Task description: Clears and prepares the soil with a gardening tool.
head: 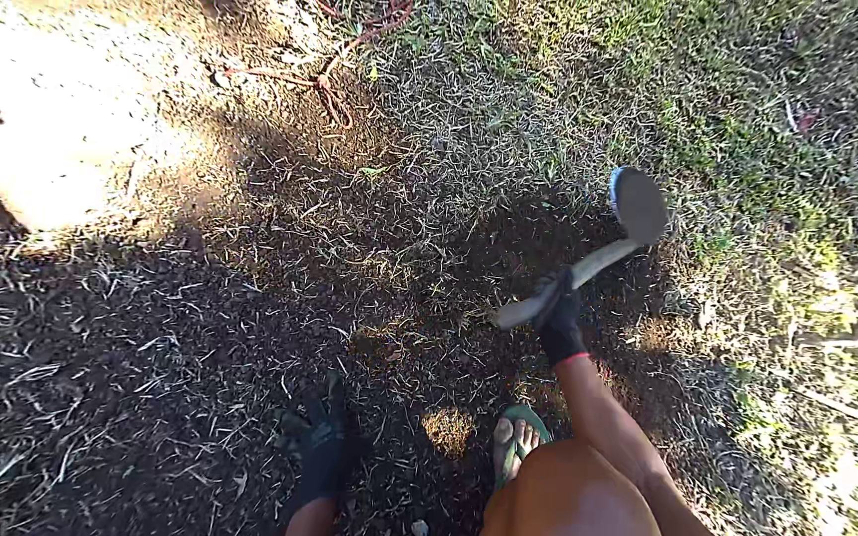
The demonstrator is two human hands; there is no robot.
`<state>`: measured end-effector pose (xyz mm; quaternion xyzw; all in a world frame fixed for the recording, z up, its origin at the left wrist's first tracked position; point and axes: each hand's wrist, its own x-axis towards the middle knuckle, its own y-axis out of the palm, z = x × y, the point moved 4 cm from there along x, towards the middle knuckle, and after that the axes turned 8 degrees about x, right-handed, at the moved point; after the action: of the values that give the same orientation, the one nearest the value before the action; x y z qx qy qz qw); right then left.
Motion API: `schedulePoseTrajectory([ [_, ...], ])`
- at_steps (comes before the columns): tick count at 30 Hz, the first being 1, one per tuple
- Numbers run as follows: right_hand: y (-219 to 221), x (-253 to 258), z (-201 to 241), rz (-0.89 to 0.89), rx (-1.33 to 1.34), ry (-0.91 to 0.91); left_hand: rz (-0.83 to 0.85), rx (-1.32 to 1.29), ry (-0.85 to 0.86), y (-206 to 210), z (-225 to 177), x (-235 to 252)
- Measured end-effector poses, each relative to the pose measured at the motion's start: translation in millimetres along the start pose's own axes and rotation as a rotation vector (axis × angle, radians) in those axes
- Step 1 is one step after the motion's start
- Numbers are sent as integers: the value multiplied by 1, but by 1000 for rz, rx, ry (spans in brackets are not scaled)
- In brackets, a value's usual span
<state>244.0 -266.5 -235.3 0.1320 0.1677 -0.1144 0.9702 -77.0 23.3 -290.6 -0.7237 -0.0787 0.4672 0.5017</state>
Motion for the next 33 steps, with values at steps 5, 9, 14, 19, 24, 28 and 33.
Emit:
schedulePoseTrajectory([
  [5, -6, -20, -4, 282, -406, 297, 16, -34, 2, -6, -2, -5],
  [9, -5, 10, 32, 173, -200, 117, 20, 6, -5, -5, -1, -1],
  [14, 13, 7, -5, 233, -268, 136, 19, 39, -15, -4, -2, 0],
  [19, -32, -22, 22, 317, -525, 341, 17, 39, -15, -4, -1, -1],
  [24, -15, 17, 26, 77, -181, 91, 3, 46, -13, 0, 1, 2],
  [28, -28, -30, -19, 283, -416, 283, 17, 23, -24, -4, -2, 0],
  [33, -52, -50, 22, 279, -479, 306, 30, -2, -7, -6, -1, -2],
])
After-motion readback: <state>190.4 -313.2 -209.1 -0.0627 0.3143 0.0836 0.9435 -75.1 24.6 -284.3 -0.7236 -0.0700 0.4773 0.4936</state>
